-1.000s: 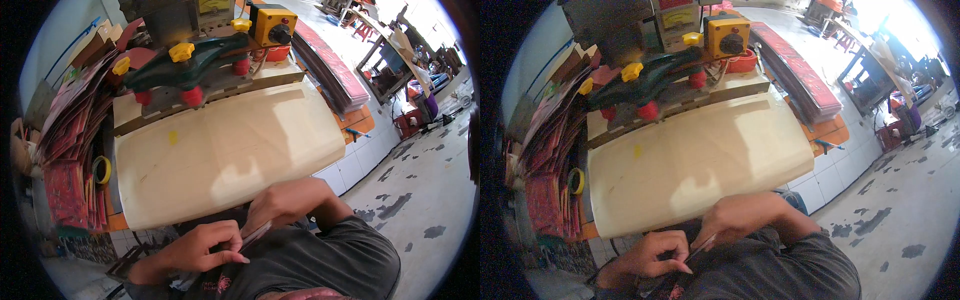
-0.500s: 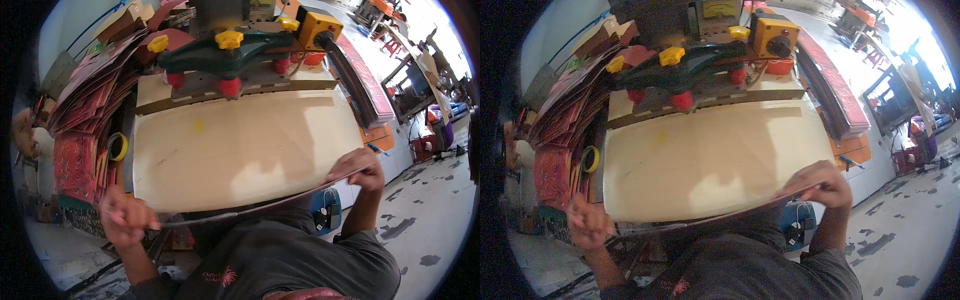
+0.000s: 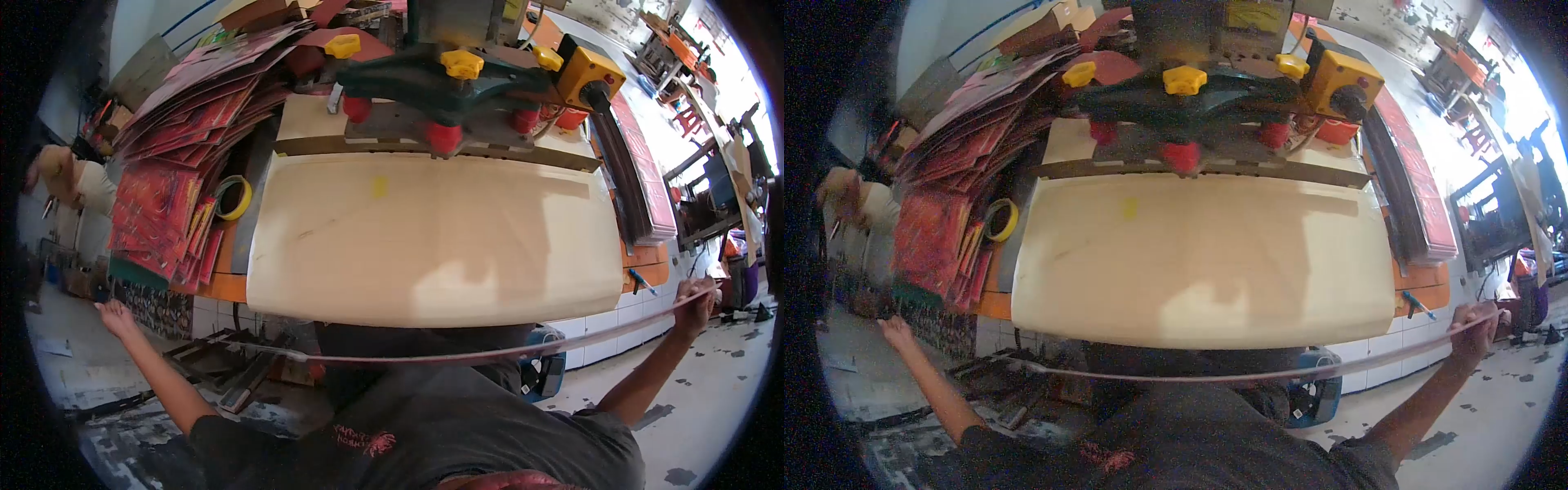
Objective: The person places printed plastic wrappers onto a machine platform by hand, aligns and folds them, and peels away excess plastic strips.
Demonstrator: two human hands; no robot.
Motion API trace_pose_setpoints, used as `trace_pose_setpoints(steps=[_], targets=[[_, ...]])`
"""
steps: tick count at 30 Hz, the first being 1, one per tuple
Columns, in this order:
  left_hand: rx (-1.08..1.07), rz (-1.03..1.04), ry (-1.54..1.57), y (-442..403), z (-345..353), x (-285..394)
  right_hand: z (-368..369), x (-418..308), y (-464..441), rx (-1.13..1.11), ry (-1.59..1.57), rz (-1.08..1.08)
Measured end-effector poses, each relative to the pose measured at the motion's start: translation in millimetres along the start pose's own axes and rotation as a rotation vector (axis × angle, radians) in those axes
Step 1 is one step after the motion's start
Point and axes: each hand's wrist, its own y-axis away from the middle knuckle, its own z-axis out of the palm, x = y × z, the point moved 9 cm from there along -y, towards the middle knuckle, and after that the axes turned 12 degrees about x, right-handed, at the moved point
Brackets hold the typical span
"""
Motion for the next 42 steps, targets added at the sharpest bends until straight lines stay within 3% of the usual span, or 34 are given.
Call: trace_pose_setpoints(steps=[4,5,7,12,14,18,20,21,23,25,26,28,30,32,33,35,37,39,42], targets=[[0.312,0.051,-0.134,0.8,-37.8,-3.7,9.2,-4.9,0.1,-0.076,0.132,0.049],[0.477,0.144,-0.147,7.6,-46.6,1.1,5.4,-3.2,-0.8,-0.08,0.169,0.083],[0.475,0.163,-0.091,-37.9,-76.7,-8.8,-18.1,-6.5,-6.1,-0.053,0.185,0.048],[0.458,0.179,-0.224,-21.9,-77.8,-7.7,-132.4,-38.6,-3.7,0.242,0.135,0.016],[0.358,0.197,-0.298,-7.8,-67.2,-7.4,-183.3,-37.0,-6.1,0.212,0.146,0.002],[0.083,0.308,-0.559,40.6,-19.9,-25.0,-65.0,-13.2,5.5,0.157,0.134,0.062],[0.064,0.421,-0.748,148.8,46.1,-28.5,11.5,0.8,-4.5,0.079,0.304,-0.091],[0.059,0.481,-0.841,208.0,83.1,-29.4,40.0,9.2,-7.3,0.049,0.362,-0.056],[0.017,0.546,-0.847,273.1,123.9,-23.3,104.4,22.1,-11.0,-0.105,0.43,-0.083],[-0.124,0.731,-0.78,281.6,136.7,-23.7,187.6,26.0,-12.7,-0.204,0.47,-0.141],[-0.125,0.73,-0.778,287.0,137.4,-19.8,234.4,32.3,-16.2,-0.309,0.409,-0.01],[-0.211,0.461,-1.031,303.6,148.1,-32.9,281.9,37.9,-21.6,-0.352,0.382,-0.022],[-0.219,0.539,-1.07,338.0,171.6,-29.1,311.1,44.5,-21.8,-0.408,0.331,-0.049],[-0.491,0.489,-1.138,355.3,188.3,-48.0,335.4,45.4,-21.0,-0.46,0.299,-0.075],[-0.485,0.424,-1.051,394.3,216.1,-43.4,344.4,47.4,-21.1,-0.455,0.294,-0.076],[-0.692,0.535,-0.942,451.8,246.9,-39.9,367.8,50.3,-14.0,-0.536,0.293,-0.102],[-1.07,0.464,-0.79,509.1,256.3,-54.5,387.8,60.0,-5.9,-0.594,0.319,-0.079],[-1.457,0.213,-0.861,576.5,263.7,-79.9,404.4,67.3,2.3,-0.654,0.349,-0.052],[-1.622,0.254,-0.812,634.1,267.5,-102.5,418.0,75.8,10.4,-0.703,0.346,0.01]])
